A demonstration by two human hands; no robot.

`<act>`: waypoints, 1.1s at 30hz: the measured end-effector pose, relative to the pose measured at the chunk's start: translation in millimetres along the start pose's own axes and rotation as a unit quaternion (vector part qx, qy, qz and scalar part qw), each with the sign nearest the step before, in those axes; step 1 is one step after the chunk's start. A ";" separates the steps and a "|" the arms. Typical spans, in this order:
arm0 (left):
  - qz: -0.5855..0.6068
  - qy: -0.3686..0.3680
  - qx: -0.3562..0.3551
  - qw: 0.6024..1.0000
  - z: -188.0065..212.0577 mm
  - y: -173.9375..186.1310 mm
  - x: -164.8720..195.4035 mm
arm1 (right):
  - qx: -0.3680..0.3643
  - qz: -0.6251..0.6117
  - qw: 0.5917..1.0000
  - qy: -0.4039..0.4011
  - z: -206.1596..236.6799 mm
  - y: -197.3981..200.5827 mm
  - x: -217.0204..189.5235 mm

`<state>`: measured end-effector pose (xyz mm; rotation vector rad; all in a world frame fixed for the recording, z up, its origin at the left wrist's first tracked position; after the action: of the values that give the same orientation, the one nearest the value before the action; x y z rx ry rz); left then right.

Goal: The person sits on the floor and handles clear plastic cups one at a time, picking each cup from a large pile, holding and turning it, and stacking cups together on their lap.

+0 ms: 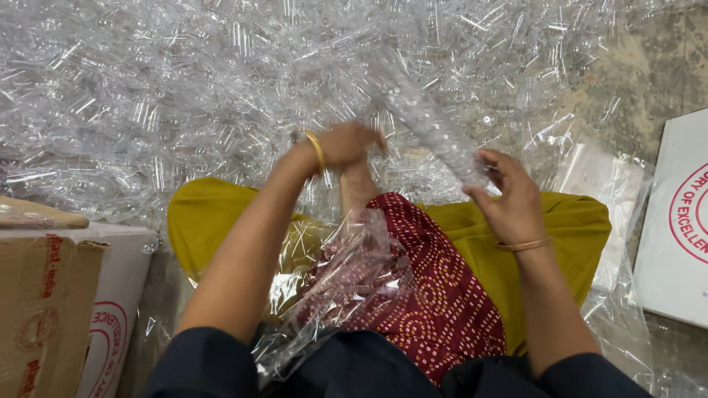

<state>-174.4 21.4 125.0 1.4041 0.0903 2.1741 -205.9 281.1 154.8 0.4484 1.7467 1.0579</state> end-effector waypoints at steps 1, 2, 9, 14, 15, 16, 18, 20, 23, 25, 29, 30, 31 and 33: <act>-0.089 0.023 -0.100 0.991 8.1 -31.1 -2.8 | 0.009 0.002 1.000 0.006 0.8 5.9 3.2; -0.148 0.046 -0.132 0.979 13.4 -47.1 -5.9 | 0.011 0.010 1.000 0.012 1.4 10.7 6.9; -0.242 0.073 -0.109 0.961 12.8 -33.8 -13.3 | 0.012 0.048 0.997 0.058 -4.3 44.9 33.0; -0.284 0.046 -0.083 0.954 0.3 -21.3 -19.6 | -0.012 0.102 0.989 0.108 -7.8 64.1 38.0; -0.291 0.073 -0.085 0.950 -3.1 -20.2 -26.3 | -0.017 0.123 0.985 0.122 -7.5 66.0 37.4; -0.297 0.100 -0.088 0.946 -7.2 -21.0 -32.5 | -0.022 0.145 0.980 0.134 -6.9 66.8 36.7; -0.275 0.121 -0.078 0.950 -19.8 -26.8 -36.5 | -0.036 0.135 0.982 0.128 -6.5 66.5 39.4; -0.255 0.163 -0.078 0.950 -30.6 -36.5 -44.7 | -0.047 0.122 0.983 0.126 -5.3 64.4 40.5; -0.272 0.216 -0.107 0.932 -43.2 -56.7 -56.9 | -0.051 0.121 0.983 0.126 -3.2 62.7 41.0; -0.341 0.205 -0.159 0.904 -49.3 -70.7 -60.3 | -0.053 0.143 0.981 0.118 -2.4 63.0 43.5; -0.455 0.182 -0.225 0.842 -47.6 -89.2 -68.0 | -0.061 0.156 0.978 0.127 -1.4 64.3 46.8; -0.468 0.177 -0.209 0.840 -45.4 -90.9 -69.2 | -0.064 0.161 0.977 0.128 -1.6 63.9 48.5; -0.482 0.174 -0.192 0.837 -43.2 -90.8 -70.6 | -0.066 0.165 0.976 0.130 -1.7 62.8 50.1; -0.623 0.136 -0.162 0.753 -41.2 -91.1 -68.8 | -0.067 0.158 0.977 0.130 -1.3 61.2 54.0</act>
<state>-151.8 75.5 18.7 0.4691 0.5522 1.1096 -240.6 352.3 174.6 0.5336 1.8547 1.5070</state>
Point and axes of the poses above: each hand's wrist, its own z-axis away from the middle knuckle, its own y-axis out of the back of the hand, x = y × z, the point moved 9 cm from there along -z, towards the middle knuckle, and after that the axes turned 12 degrees about z, right-handed, at the moved point
